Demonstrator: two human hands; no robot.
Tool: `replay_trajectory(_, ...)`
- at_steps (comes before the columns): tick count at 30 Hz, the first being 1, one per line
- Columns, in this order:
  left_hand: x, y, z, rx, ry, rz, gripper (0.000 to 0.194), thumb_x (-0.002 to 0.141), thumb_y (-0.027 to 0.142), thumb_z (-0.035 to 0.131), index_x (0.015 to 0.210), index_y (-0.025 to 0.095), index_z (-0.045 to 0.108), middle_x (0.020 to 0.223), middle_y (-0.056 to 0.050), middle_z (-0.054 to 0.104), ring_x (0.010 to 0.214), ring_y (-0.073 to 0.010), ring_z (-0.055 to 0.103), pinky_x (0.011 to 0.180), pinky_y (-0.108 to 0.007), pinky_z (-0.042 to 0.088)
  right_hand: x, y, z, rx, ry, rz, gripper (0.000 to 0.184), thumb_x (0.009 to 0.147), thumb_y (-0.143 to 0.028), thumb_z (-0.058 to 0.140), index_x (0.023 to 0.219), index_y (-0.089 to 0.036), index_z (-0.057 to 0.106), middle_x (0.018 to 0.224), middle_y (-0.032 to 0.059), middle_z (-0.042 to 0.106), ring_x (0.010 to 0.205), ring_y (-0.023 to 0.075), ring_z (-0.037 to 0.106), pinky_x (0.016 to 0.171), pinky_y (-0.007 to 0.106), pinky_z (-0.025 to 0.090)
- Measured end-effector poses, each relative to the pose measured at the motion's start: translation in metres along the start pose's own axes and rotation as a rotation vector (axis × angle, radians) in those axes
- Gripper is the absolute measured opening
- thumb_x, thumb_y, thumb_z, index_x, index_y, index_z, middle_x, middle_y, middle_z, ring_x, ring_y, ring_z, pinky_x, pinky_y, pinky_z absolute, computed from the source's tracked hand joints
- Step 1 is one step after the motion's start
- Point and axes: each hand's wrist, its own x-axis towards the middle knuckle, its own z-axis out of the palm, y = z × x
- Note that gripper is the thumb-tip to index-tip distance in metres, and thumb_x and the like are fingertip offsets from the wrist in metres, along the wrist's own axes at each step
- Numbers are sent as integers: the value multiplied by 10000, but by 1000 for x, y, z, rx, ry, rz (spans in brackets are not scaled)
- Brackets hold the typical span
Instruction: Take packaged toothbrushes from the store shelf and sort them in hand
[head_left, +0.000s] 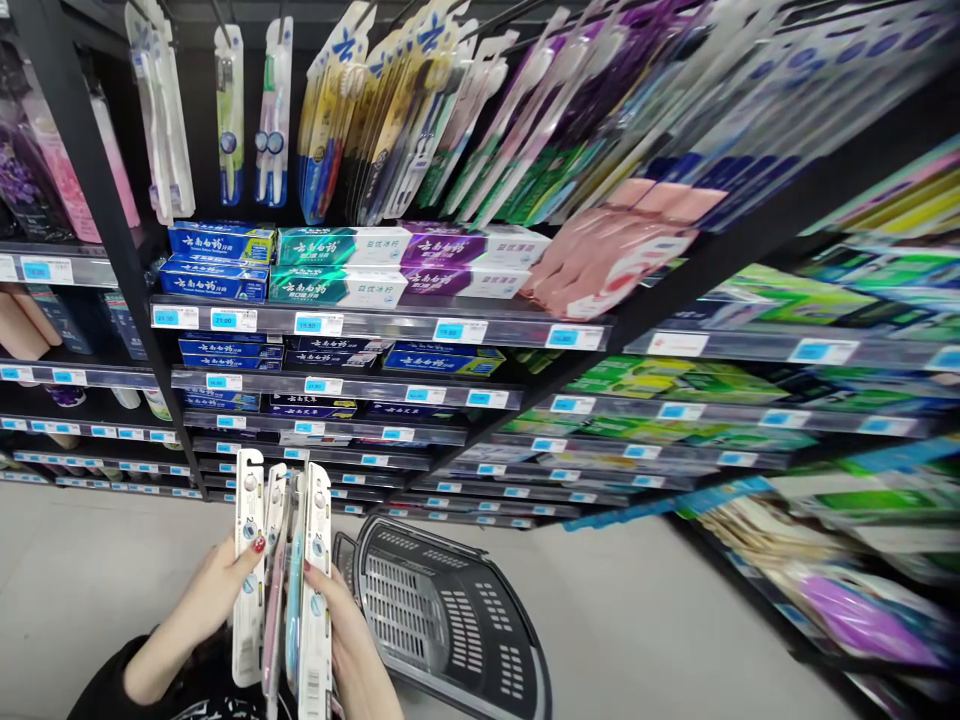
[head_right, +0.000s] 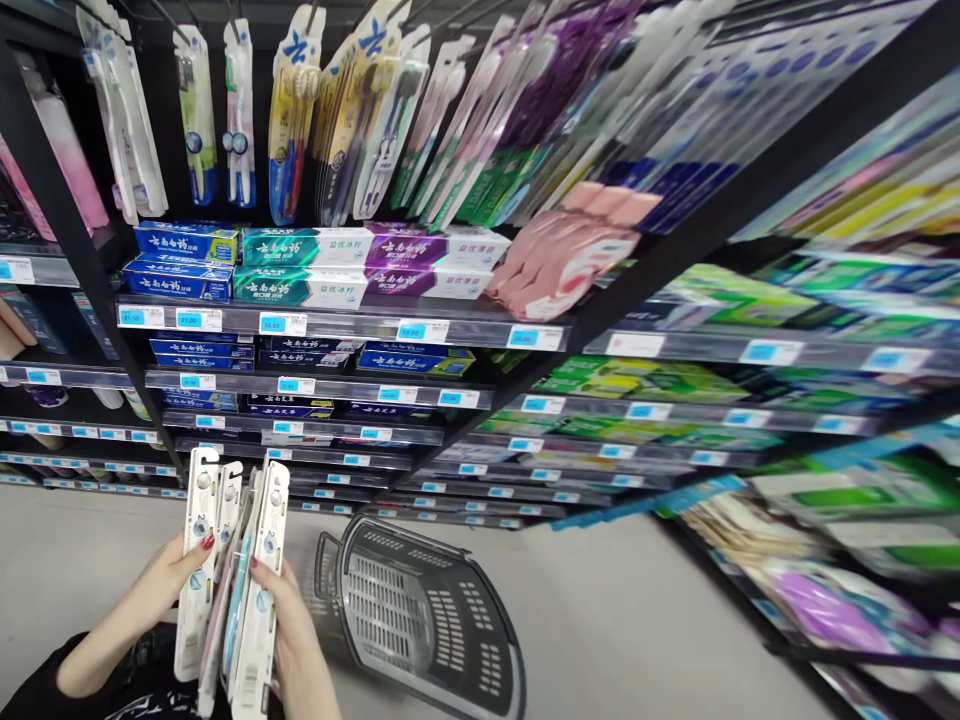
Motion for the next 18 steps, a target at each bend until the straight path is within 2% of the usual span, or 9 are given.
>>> replay_trajectory(5, 2, 0, -7, 176, 18, -21, 335, 792, 426, 521, 1007, 200, 641, 1042, -81, 640, 1053, -328, 506, 917, -427, 364, 0, 2, -3, -181, -55, -36, 288, 685, -331, 633, 935, -188, 609, 881, 63, 652, 832, 251, 621, 742, 377, 473)
replay_trajectory(9, 7, -7, -7, 13, -78, 19, 404, 834, 414, 477, 1149, 170, 544, 1191, -96, 556, 1109, -287, 475, 947, -404, 354, 1, 0, -6, -254, -54, -72, 343, 707, -357, 601, 1011, -200, 617, 892, 69, 647, 826, 253, 621, 729, 380, 476)
replay_trajectory(13, 10, -15, -8, -99, -44, 47, 455, 805, 397, 542, 1189, 157, 499, 1235, -112, 519, 1144, -288, 442, 979, -412, 321, 4, -2, -6, -223, -55, -17, 338, 665, -307, 648, 988, -210, 622, 915, 58, 642, 840, 252, 615, 763, 377, 461)
replay_trajectory(18, 11, -15, -10, -210, -30, 7, 466, 722, 380, 644, 1112, 143, 552, 1168, -120, 572, 1102, -319, 479, 937, -422, 366, 5, 1, -2, -113, -24, 47, 292, 633, -287, 683, 905, -216, 606, 842, 27, 643, 793, 227, 616, 770, 361, 449)
